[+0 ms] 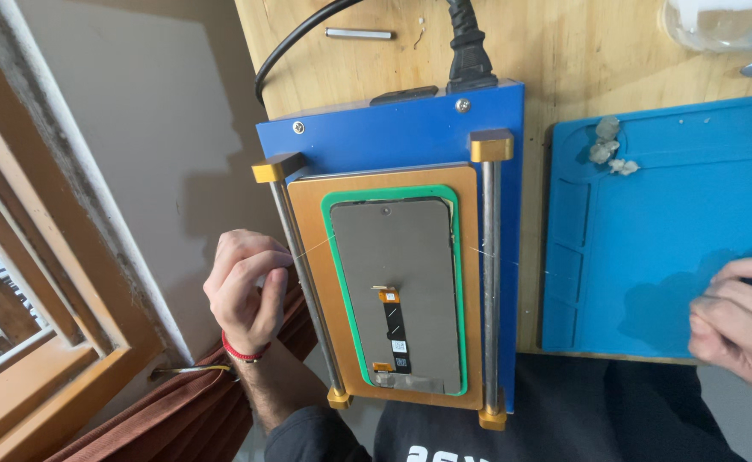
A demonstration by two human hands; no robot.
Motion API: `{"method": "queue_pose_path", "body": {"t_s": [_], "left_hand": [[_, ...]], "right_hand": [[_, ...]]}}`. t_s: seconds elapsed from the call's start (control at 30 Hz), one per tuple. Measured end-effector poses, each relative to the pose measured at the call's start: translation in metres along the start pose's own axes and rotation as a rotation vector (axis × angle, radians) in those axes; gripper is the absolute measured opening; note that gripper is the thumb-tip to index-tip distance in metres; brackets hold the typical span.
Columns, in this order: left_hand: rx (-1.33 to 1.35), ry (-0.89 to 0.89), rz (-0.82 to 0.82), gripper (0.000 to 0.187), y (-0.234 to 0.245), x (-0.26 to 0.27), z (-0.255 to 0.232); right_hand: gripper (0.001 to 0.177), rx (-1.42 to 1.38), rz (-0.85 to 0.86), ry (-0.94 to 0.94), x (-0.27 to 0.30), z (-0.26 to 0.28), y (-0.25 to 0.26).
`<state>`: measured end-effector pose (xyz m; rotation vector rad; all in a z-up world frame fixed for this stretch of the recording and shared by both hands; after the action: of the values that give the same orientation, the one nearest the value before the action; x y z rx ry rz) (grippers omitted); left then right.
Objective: The person uses a thin wire to separate the screen from the frame of a smartphone held in a blue jig. They pull the wire along the edges of the device, occasionally spraying liquid onto the seam to aid separation.
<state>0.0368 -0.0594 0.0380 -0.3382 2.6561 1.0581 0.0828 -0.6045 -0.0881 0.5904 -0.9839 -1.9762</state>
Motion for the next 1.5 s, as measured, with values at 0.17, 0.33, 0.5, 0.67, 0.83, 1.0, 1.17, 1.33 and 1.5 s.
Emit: {"method": "queue_pose_path", "body": {"t_s": [0.17,0.33,0.5,0.67,0.83,1.0,1.17,1.33,1.5], "left_hand": [[0.028,-0.056,0.019,0.020,-0.003,-0.008,-0.006],[0.038,-0.088,0.034,0.021,-0.003,-0.013,-0.010],[0.060,-0.123,0.030,0.024,-0.004,-0.017,-0.014],[0.119,-0.166,-0.017,0.033,-0.006,-0.022,-0.017],[0.209,-0.159,-0.144,0.032,-0.004,-0.012,-0.006],[0.265,-0.133,-0.205,0.034,-0.001,-0.006,0.002],[0.288,-0.124,-0.228,0.035,-0.002,-0.004,0.009],[0.250,-0.142,-0.216,0.033,0.005,0.000,0.014],[0.318,-0.133,-0.178,0.028,0.010,0.007,0.019]], "right_hand": [[0.046,0.050,-0.049,-0.018,0.025,-0.005,-0.010],[0.047,0.069,-0.003,-0.016,0.075,-0.023,-0.034],[0.044,0.167,0.044,-0.055,0.101,-0.041,-0.045],[0.045,0.116,-0.091,0.001,0.011,-0.002,0.018],[0.048,0.308,-0.105,-0.094,-0.028,0.022,0.053],[0.047,0.452,-0.090,-0.064,-0.041,0.023,0.052],[0.045,0.415,-0.123,-0.155,-0.048,0.025,0.052],[0.046,0.362,-0.177,-0.177,-0.059,0.031,0.053],[0.040,0.375,-0.187,-0.230,-0.063,0.035,0.052]]}}
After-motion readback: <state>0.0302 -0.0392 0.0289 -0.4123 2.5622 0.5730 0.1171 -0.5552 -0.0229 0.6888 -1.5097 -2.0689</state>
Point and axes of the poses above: each hand's wrist, its own x-axis away from the middle knuckle, its own y-axis out of the back of the hand, z = x × y, the point moved 6 cm from there along -x, towards the middle knuckle, and after that the axes turned 8 degrees about -z, right-handed, at the moved point
